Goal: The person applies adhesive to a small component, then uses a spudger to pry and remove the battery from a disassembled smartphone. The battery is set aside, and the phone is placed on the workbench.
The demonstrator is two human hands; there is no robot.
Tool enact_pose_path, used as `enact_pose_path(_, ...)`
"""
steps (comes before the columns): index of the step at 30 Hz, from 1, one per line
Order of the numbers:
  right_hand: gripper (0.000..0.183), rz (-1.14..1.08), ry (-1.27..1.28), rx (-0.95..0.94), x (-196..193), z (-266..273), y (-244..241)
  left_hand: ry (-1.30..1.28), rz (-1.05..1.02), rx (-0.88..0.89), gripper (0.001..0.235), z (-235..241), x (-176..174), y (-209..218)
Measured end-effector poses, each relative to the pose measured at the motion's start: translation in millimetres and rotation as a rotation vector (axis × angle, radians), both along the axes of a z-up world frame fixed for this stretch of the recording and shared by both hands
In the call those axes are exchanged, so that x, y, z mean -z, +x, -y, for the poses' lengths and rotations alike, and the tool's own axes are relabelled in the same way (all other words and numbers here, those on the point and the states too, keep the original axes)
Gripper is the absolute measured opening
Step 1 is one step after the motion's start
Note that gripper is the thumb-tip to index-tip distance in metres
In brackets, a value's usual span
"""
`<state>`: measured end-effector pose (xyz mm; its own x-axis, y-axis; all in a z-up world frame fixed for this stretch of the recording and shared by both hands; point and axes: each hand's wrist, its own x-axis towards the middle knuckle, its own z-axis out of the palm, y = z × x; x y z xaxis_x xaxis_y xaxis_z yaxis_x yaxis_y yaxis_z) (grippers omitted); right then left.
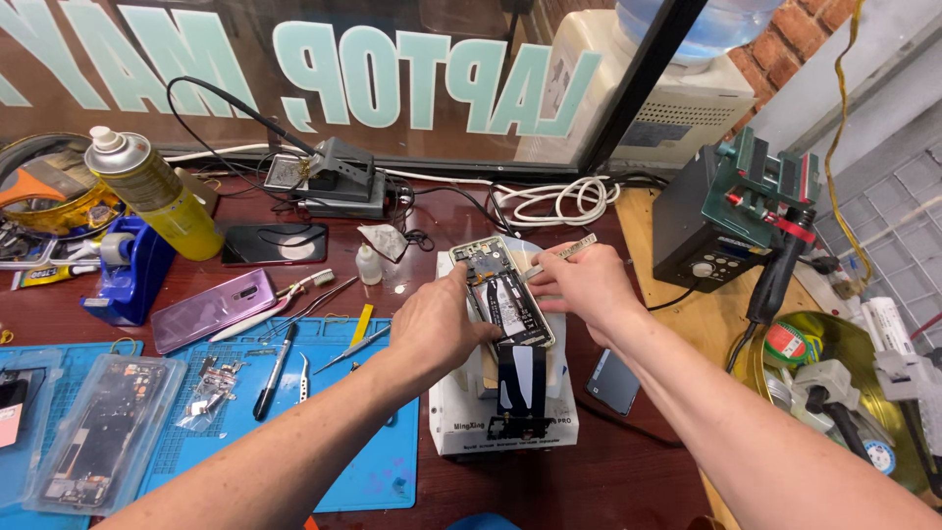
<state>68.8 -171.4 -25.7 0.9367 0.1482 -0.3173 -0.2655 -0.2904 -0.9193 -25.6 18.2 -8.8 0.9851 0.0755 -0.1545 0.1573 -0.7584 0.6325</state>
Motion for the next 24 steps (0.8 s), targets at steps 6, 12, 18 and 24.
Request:
enact_pose_path(6, 0.020, -0.145, 0.159, -0.001, -13.0, 3.4, -2.2, 0.022, -0.013, 0.000, 0.072, 0.7, 0.9, -0.1)
enact_pose_path(12, 0.025, 0.576, -0.795, -0.130, -10.2, -25.1, -23.1, 0.041, -0.014, 0.013, 0.079, 1.9, 1.3, 3.0)
enact_pose_path(18, 0.020, 0.017, -0.219, -0.015, -7.9, -7.1, 9.7, 0.052, -0.031, 0.004, 0.082, 2.5, 1.2, 3.2)
enact_pose_path(24, 0.019, -0.309, 0.156, -0.019, -6.8, 12.2, 19.1, 0.067, -0.026, 0.016, 0.072, 2.6, 0.6, 3.4)
